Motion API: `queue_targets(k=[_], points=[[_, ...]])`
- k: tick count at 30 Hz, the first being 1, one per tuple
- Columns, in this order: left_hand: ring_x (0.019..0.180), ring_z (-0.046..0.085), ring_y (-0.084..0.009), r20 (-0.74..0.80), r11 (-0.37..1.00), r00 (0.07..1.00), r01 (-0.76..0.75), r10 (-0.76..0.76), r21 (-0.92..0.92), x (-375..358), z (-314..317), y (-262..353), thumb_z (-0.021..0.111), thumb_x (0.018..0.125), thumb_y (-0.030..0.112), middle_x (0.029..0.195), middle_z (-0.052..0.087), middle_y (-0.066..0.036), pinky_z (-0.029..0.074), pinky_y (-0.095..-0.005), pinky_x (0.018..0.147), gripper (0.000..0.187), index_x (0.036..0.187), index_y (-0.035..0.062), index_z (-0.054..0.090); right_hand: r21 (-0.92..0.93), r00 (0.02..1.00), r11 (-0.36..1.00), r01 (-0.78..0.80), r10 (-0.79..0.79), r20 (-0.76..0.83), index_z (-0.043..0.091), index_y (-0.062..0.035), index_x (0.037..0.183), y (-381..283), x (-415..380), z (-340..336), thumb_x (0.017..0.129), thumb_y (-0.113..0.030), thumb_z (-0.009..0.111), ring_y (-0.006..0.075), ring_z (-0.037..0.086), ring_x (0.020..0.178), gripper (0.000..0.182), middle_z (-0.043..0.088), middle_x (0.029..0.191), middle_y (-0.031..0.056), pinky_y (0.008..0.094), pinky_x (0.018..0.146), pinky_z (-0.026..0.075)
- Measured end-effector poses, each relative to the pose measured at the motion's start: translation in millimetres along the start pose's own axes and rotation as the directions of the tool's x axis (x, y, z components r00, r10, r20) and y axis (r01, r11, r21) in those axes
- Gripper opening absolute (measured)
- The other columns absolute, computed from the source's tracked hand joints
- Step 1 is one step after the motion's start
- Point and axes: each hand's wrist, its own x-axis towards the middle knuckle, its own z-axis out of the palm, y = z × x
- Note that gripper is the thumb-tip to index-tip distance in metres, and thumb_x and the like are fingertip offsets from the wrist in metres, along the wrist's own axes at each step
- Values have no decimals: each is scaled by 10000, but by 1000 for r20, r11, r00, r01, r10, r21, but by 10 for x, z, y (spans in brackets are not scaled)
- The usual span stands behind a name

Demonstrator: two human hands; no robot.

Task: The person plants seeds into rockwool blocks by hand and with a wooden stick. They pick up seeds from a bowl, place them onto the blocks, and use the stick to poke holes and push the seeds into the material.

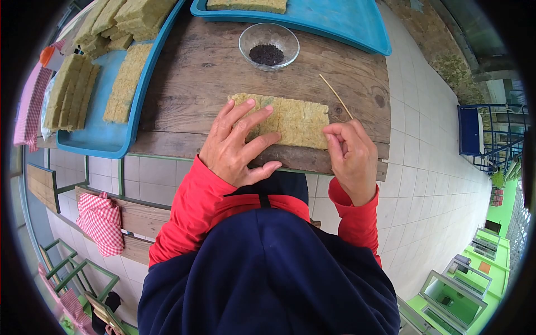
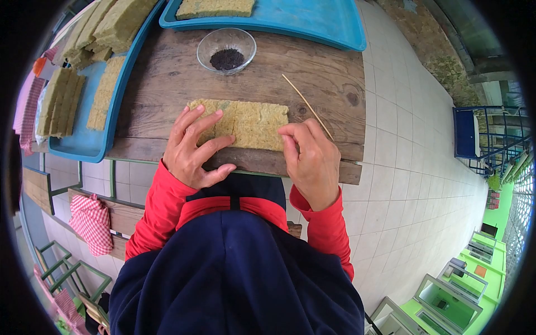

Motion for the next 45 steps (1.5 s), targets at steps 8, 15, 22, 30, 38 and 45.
queue_targets(k=[8, 15, 22, 30, 38, 45], points=[[1265, 440, -341, 5, 1000, 1000, 2, -2, 4, -8, 6, 2, 755, 668, 443, 1281, 571, -86, 361, -551, 1070, 388, 961, 191, 723, 55, 999, 998, -17, 19, -39, 664, -68, 873, -1, 75, -28, 810, -16, 659, 256, 588, 632, 82, 576, 791, 74, 347, 562, 458], [1291, 425, -302, 9, 999, 1000, 17, -17, -29, 6, -22, 16, 766, 685, 389, 1311, 544, -64, 349, -517, 1086, 366, 979, 185, 691, 62, 997, 996, 71, -70, -16, 669, -77, 880, 13, 257, 106, 824, -33, 651, 267, 600, 667, 74, 568, 798, 80, 364, 587, 462], [1287, 430, -303, 2, 999, 1000, 14, -14, -42, 3, -12, 12, 762, 688, 390, 1307, 548, -60, 351, -516, 1083, 368, 985, 184, 689, 37, 998, 997, 67, -68, 20, 668, -80, 889, 37, 259, 186, 830, -44, 635, 286, 598, 677, 76, 563, 796, 80, 376, 595, 464], [1290, 429, -302, 8, 999, 1000, 20, -20, -46, 2, -22, 15, 757, 696, 390, 1309, 547, -63, 351, -513, 1084, 360, 984, 186, 689, 28, 999, 1000, 8, -7, -45, 670, -78, 882, 97, 284, 137, 842, -44, 635, 278, 601, 665, 63, 574, 806, 76, 367, 589, 466], [1254, 449, -341, 0, 1000, 1000, 4, -4, -11, -8, 6, -5, 761, 657, 437, 1281, 571, -83, 375, -553, 1056, 399, 973, 197, 719, 24, 1000, 1000, 4, -3, -28, 682, -70, 887, 124, 300, 117, 846, -42, 634, 261, 596, 662, 69, 573, 812, 78, 355, 595, 465], [1271, 440, -323, -5, 1000, 1000, 14, -15, -26, -4, -9, 15, 763, 673, 413, 1289, 564, -74, 367, -532, 1068, 374, 968, 191, 707, 12, 999, 1000, 8, -8, -39, 688, -68, 899, 134, 289, 134, 850, -49, 633, 261, 595, 664, 77, 567, 809, 81, 355, 599, 468]])
